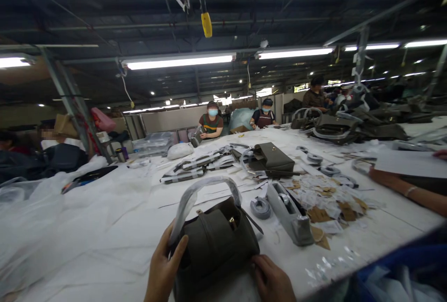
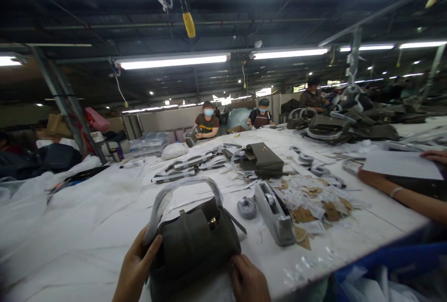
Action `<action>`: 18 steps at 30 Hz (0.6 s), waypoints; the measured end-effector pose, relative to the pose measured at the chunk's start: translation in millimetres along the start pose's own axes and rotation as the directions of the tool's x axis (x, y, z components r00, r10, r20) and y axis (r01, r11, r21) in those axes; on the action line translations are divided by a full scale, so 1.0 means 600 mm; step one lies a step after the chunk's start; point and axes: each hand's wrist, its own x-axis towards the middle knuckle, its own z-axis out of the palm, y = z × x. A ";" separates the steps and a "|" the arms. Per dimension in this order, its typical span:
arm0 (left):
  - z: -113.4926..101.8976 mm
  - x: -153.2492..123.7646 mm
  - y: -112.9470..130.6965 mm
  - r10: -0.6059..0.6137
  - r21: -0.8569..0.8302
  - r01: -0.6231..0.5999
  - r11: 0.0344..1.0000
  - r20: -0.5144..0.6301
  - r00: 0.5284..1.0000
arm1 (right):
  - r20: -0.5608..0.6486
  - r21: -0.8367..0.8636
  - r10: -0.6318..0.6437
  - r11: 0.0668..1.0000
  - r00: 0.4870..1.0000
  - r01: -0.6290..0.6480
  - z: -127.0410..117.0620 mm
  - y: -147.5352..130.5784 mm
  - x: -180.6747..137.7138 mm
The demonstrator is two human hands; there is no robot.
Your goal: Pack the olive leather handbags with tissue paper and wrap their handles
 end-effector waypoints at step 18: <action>0.035 -0.067 -0.076 0.008 0.166 0.023 0.986 -0.183 0.983 | 0.054 -0.007 0.095 0.995 0.994 -0.095 -0.022 -0.035 0.007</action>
